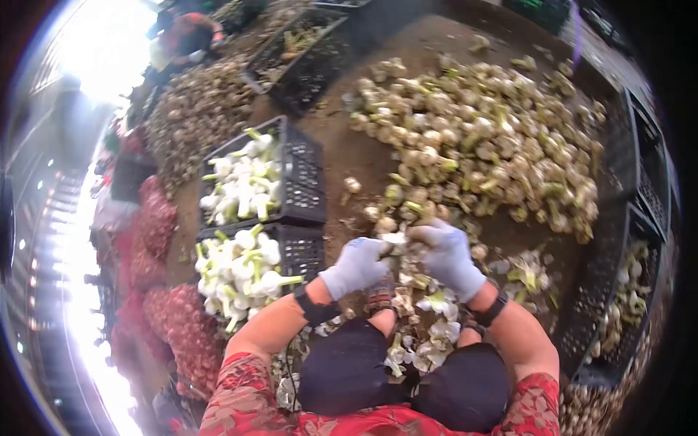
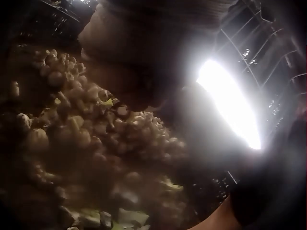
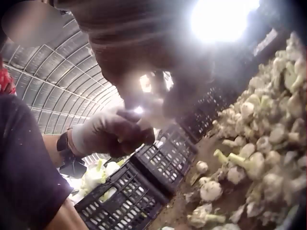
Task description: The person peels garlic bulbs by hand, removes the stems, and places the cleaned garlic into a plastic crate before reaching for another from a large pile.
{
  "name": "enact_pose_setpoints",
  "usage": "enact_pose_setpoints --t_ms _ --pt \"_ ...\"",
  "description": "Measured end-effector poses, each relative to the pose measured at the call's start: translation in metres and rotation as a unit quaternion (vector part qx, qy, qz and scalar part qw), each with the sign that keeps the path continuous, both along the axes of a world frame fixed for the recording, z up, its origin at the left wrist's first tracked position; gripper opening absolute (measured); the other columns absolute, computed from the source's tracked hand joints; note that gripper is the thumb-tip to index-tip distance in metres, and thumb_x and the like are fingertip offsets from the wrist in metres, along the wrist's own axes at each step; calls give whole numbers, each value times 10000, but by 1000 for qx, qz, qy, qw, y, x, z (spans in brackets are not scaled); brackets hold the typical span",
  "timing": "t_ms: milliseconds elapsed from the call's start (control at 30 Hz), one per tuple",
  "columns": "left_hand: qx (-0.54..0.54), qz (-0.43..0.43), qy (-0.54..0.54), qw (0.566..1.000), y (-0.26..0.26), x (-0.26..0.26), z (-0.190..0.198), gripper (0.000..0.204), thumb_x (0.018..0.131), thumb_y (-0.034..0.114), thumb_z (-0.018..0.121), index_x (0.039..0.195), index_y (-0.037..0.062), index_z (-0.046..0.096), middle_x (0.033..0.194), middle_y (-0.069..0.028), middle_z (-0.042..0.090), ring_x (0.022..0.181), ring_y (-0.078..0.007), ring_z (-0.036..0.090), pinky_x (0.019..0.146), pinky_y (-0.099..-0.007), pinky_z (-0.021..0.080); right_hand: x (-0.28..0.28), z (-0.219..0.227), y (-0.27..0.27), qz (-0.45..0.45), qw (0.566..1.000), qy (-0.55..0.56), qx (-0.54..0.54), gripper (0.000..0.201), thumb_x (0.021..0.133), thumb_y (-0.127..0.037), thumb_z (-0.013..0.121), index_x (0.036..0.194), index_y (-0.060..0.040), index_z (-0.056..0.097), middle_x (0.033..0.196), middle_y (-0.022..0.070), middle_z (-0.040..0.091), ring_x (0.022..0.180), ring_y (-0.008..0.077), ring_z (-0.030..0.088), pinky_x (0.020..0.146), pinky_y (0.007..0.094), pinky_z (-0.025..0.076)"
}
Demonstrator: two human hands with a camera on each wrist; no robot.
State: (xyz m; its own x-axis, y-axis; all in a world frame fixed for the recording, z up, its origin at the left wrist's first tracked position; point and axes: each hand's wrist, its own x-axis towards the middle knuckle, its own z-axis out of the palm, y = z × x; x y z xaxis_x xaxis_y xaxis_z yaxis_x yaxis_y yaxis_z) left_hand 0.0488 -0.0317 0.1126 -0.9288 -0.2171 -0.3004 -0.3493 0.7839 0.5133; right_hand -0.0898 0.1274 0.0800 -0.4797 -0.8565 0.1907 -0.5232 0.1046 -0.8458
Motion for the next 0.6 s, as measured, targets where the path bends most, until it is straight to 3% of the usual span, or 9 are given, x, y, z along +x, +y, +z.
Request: enact_pose_setpoints --t_ms 67,133,200,267,333,400,467,533,600 --pt "-37 -42 -21 998 -5 4 10 240 825 275 609 978 102 675 847 -153 666 836 -356 653 721 -439 513 0 -14 -5 -61 975 -213 -18 171 829 -77 680 995 -36 678 793 88 672 699 213 637 641 314 508" --pt "-41 -82 48 995 -11 16 11 173 823 223 612 945 109 654 912 -103 665 860 -311 658 708 -424 522 -8 -13 -3 -122 893 -433 2 75 841 -35 658 907 -8 680 754 71 660 696 157 621 622 291 483" --pt "-94 -103 32 990 -24 26 31 169 825 185 607 969 123 670 914 -69 669 842 -280 666 699 -399 531 -25 -31 3 -193 933 -298 51 89 835 -74 656 874 3 680 739 111 659 672 207 628 617 327 479" --pt "-136 -48 90 985 -63 39 35 199 812 178 625 999 139 683 924 -58 676 797 -272 668 689 -384 537 -49 -61 29 -156 974 -82 143 153 826 -126 652 885 13 672 755 162 656 676 268 633 638 362 482" --pt "-206 71 147 965 -125 57 36 247 827 216 650 1061 148 689 971 -71 685 816 -269 673 690 -365 543 -52 -91 65 -153 973 -75 155 204 813 -169 651 897 16 668 773 196 648 694 321 631 660 389 482" --pt "-142 259 66 953 -174 66 67 357 827 306 690 1126 111 675 1028 -135 688 930 -311 664 778 -385 536 -46 -111 103 -144 966 -75 201 193 821 -144 640 909 25 670 773 191 659 703 286 642 659 374 481" --pt "-310 308 11 900 -236 98 45 495 821 394 702 1185 62 647 1083 -198 676 1048 -357 627 882 -420 500 -32 -118 136 -175 946 -150 228 178 825 -104 635 924 40 668 776 180 671 707 247 645 654 359 484" --pt "-349 381 -34 856 -249 116 50 589 793 443 711 1211 37 624 1142 -231 653 1108 -390 591 950 -448 457 -22 -127 163 -185 947 -138 222 174 828 -90 632 934 43 668 783 173 676 712 232 645 658 350 487" --pt "-298 418 -50 856 -272 139 20 546 795 424 697 1171 32 643 1108 -240 660 1075 -389 607 922 -442 471 -12 -128 176 -197 948 -127 217 170 831 -76 629 943 47 669 789 165 680 718 217 644 663 342 489"
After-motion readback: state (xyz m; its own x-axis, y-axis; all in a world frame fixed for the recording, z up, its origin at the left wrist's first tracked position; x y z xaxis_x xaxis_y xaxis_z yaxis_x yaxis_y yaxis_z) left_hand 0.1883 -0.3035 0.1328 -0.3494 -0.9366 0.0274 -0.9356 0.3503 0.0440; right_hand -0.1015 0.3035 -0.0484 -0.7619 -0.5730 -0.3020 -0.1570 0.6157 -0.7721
